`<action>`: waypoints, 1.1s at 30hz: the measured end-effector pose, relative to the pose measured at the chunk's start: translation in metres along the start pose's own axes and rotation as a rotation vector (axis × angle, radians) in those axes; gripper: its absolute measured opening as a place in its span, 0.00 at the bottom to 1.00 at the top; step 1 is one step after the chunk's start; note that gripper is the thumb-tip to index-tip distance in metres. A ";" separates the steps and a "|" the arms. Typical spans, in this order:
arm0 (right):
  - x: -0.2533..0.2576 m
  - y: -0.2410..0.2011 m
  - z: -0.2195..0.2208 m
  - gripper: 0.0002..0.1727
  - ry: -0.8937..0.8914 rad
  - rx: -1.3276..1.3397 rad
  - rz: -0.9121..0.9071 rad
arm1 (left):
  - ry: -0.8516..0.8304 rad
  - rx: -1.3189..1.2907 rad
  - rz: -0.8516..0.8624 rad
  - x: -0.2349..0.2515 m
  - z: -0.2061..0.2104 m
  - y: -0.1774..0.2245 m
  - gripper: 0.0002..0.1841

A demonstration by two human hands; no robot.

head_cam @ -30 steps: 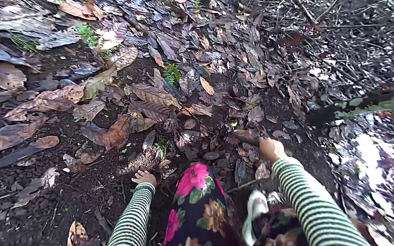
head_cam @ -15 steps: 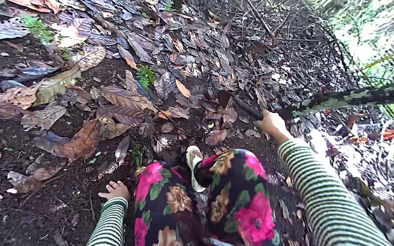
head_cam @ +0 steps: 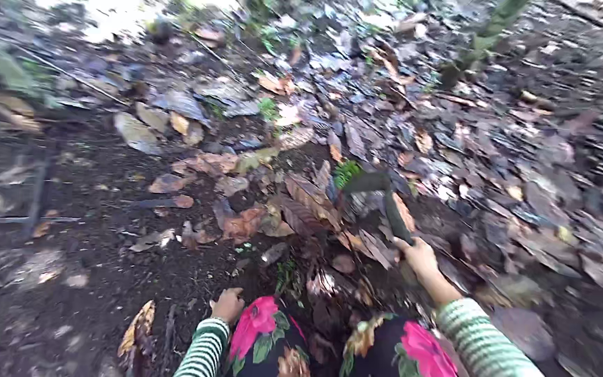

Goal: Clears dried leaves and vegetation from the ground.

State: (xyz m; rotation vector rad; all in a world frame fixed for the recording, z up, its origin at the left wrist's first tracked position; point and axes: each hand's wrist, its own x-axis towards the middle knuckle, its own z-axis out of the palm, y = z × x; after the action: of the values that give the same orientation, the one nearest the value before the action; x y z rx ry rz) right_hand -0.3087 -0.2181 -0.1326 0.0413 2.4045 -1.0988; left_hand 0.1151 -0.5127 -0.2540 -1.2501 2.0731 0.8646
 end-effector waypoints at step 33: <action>0.229 -0.098 0.059 0.10 -0.108 0.772 0.145 | 0.586 0.366 0.906 -0.225 -0.169 0.294 0.12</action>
State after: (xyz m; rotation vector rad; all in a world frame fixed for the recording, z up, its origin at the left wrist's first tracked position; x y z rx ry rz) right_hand -0.5073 -0.3660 -0.1987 0.3922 1.7218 -1.8254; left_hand -0.0824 -0.4154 0.0883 -0.3273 3.1681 0.4152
